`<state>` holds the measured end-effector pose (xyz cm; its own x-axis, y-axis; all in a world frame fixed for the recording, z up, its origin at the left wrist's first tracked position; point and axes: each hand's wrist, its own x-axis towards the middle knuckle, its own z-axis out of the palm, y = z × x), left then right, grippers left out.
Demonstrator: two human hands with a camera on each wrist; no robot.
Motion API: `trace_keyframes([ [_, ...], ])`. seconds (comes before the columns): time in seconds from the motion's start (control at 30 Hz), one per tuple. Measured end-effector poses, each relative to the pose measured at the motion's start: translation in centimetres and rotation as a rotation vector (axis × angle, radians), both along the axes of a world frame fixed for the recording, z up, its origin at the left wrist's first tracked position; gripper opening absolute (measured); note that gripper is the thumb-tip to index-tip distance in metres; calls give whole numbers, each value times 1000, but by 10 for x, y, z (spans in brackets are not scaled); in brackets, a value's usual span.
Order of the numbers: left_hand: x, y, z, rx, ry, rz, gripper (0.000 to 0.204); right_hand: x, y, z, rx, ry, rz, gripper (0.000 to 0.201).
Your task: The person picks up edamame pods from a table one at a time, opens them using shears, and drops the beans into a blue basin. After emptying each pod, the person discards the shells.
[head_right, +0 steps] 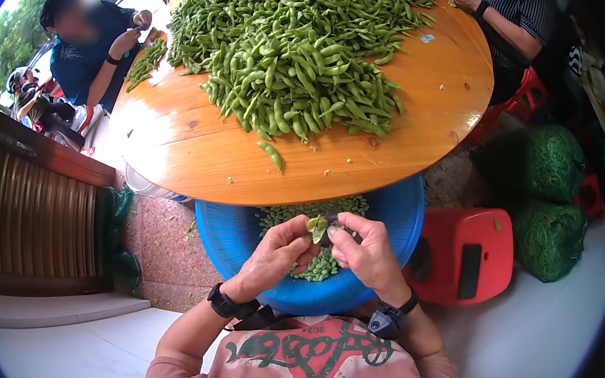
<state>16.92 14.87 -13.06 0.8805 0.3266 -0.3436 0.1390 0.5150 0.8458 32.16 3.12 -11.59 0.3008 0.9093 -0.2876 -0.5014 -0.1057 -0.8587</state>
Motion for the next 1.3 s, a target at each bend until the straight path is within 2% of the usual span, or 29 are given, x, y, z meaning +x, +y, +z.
trace_keyframes([
  [0.07, -1, 1, -3, 206, 90, -79, 19, -4, -2, 10, -28, -174, 10, 12],
  [0.1, -1, 1, -1, 206, 90, -80, 19, 0, -7, 11, -41, -238, -8, 12],
  [0.17, -2, -1, 7, 1032, -24, -46, 21, 21, -26, 22, -110, -378, -75, 13],
  [0.2, -4, 4, 13, 1032, -23, -45, 21, 32, -37, 40, -146, -437, -105, 13],
  [0.27, -5, 31, 31, 1117, -140, -43, 21, 67, -68, 53, -150, -799, -50, 11],
  [0.3, -5, 45, 40, 1296, -60, 21, 19, 86, -87, 56, -225, -1045, 28, 12],
  [0.33, -2, 59, 48, 1472, 23, 91, 18, 89, -98, 60, -338, -1175, -28, 14],
  [0.4, 10, 86, 55, 1625, 89, 229, 19, 105, -119, 48, -566, -1391, -65, 16],
  [0.43, 14, 97, 52, 1627, 84, 230, 19, 106, -118, 43, -565, -1393, -69, 16],
  [0.5, 20, 115, 38, 1820, 149, 194, 19, 105, -114, 36, -485, -1436, -146, 13],
  [0.53, 22, 118, 34, 1820, 146, 190, 19, 101, -107, 35, -488, -1434, -148, 13],
  [0.6, 26, 120, 30, 1797, 136, 250, 17, 83, -81, 36, -320, -1303, -229, 8],
  [0.63, 26, 114, 34, 1798, 130, 240, 17, 70, -67, 37, -271, -1134, -267, 8],
  [0.7, 23, 87, 47, 1144, 64, 154, 13, 44, -42, 39, -197, -790, -287, 11],
  [0.73, 21, 72, 49, 1139, 57, 143, 13, 33, -32, 39, -170, -616, -268, 12],
  [0.8, 17, 47, 49, 339, -104, 122, 10, 18, -12, 37, -31, -274, -188, 12],
  [0.87, 14, 32, 36, 301, -141, 151, 10, 15, 3, 29, 67, 2, -71, 14],
  [0.9, 13, 28, 31, 265, -174, 187, 10, 12, 7, 31, 49, 67, -49, 15],
  [1.0, 10, 19, 28, 299, -126, 292, 10, 13, 9, 21, 78, 134, -29, 15],
  [1.13, 9, 13, 22, 337, -145, 315, 9, 11, 10, 19, 54, 107, -97, 15],
  [1.2, 12, 6, 26, 489, -114, 331, 10, 11, 10, 11, 49, 142, -9, 16],
  [1.27, 14, 3, 27, 531, -117, 333, 11, 9, 11, 15, 57, 166, -2, 13],
  [1.3, 14, 3, 23, 662, -107, 331, 10, 9, 12, 16, 65, 188, 7, 9],
])
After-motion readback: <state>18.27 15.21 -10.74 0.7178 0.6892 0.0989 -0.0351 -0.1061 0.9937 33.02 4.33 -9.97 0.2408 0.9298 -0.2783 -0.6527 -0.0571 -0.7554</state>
